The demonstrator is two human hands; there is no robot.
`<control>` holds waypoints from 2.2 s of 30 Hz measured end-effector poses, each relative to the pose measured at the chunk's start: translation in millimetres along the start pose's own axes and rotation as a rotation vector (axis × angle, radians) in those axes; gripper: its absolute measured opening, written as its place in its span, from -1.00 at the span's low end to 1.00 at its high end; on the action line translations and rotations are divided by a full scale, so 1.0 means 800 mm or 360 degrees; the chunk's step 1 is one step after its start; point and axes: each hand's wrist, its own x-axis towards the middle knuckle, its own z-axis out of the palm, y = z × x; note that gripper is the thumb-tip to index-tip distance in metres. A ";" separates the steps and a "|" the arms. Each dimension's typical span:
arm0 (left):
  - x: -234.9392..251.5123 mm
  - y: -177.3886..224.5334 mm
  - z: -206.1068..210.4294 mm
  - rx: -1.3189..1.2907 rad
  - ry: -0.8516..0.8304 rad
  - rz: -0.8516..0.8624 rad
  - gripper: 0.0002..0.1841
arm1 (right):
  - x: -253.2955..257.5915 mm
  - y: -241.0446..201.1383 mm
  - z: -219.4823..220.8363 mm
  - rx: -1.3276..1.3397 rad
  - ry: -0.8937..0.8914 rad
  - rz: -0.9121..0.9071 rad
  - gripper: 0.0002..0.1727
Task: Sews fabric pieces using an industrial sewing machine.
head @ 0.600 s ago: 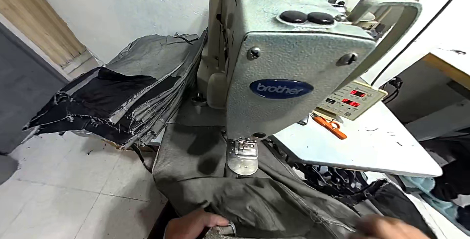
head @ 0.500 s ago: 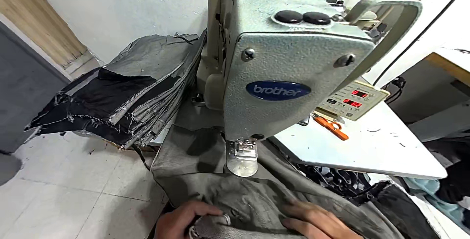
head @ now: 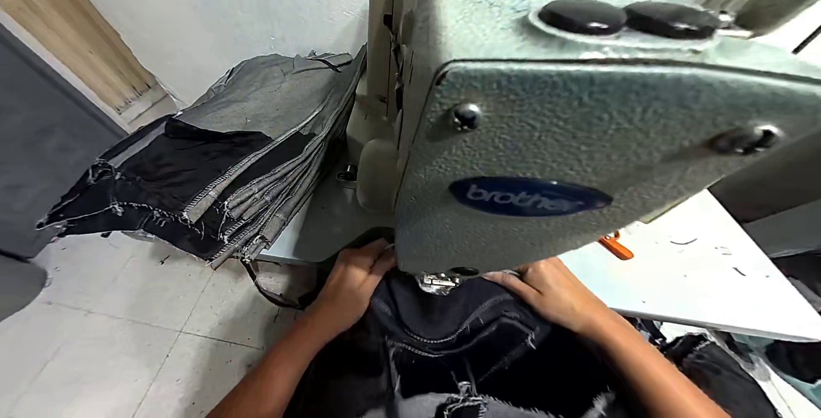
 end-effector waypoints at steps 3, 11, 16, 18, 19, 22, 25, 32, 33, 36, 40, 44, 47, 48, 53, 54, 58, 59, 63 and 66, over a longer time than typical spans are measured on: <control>-0.040 0.007 -0.019 -0.0243 -0.0209 -0.0462 -0.52 | -0.045 -0.010 -0.012 0.0567 -0.0348 0.0322 -0.32; 0.066 -0.036 0.038 0.0415 0.0016 0.0019 -0.71 | 0.003 0.010 -0.040 0.0189 0.0316 0.0552 -0.63; 0.056 0.004 0.015 0.0143 -0.0200 -0.0354 -0.67 | -0.013 0.032 -0.013 -0.0358 0.0452 0.0186 -0.29; 0.042 0.022 0.007 0.0080 -0.0149 -0.0449 -0.69 | -0.020 0.035 -0.004 -0.0378 0.0504 0.0109 -0.27; 0.039 0.020 0.008 0.0088 -0.0130 -0.0438 -0.69 | -0.021 0.033 -0.005 -0.0360 0.0510 0.0098 -0.30; 0.046 -0.013 0.021 0.0061 -0.0099 -0.0353 -0.66 | -0.015 0.020 -0.021 -0.0263 0.0439 0.0136 -0.46; 0.046 -0.023 0.024 -0.0090 0.0014 -0.0256 -0.71 | 0.002 0.003 -0.037 -0.0341 0.0489 0.0124 -0.52; 0.047 -0.018 0.021 -0.0043 -0.0075 -0.0354 -0.74 | -0.003 0.000 -0.037 -0.0411 0.0587 0.0073 -0.46; 0.048 -0.023 0.021 -0.0038 -0.0098 -0.0300 -0.74 | -0.005 0.002 -0.036 -0.0413 0.0576 0.0080 -0.45; 0.054 0.024 0.005 0.0003 -0.0142 -0.0508 -0.76 | -0.013 0.010 -0.035 -0.0402 0.0587 0.0046 -0.36; 0.053 -0.008 0.009 -0.0081 -0.0062 -0.0260 -0.73 | -0.017 0.012 -0.040 -0.0320 0.0585 -0.0093 -0.37; 0.044 0.024 -0.017 -0.0024 -0.0197 -0.0404 -0.74 | -0.020 0.018 -0.049 -0.0268 0.0487 -0.0089 -0.40; 0.038 0.035 -0.025 0.0046 -0.0236 -0.0539 -0.74 | -0.021 0.018 -0.051 -0.0204 0.0426 -0.0083 -0.49; 0.037 0.030 -0.026 0.0001 -0.0247 -0.0584 -0.74 | -0.021 0.015 -0.052 -0.0207 0.0404 -0.0066 -0.54; 0.019 0.031 -0.026 -0.0333 -0.0085 -0.0520 -0.63 | -0.028 0.034 -0.052 -0.0169 0.0343 0.0031 -0.61; 0.017 0.029 -0.025 -0.0425 -0.0063 -0.0470 -0.61 | -0.032 0.044 -0.051 -0.0148 0.0325 0.0047 -0.62; 0.018 0.023 -0.022 -0.0603 -0.0059 -0.0366 -0.65 | -0.051 0.071 -0.056 0.0128 0.0101 0.0228 -0.70; 0.018 0.024 -0.021 -0.0618 -0.0069 -0.0388 -0.66 | -0.054 0.074 -0.059 0.0237 0.0022 0.0298 -0.73; 0.018 0.026 -0.016 -0.0708 -0.0061 -0.0443 -0.66 | -0.064 0.085 -0.057 0.0607 -0.0087 0.0466 -0.76; 0.020 0.032 -0.013 -0.0751 -0.0075 -0.0502 -0.68 | -0.064 0.077 -0.047 0.0954 0.0061 0.0547 -0.86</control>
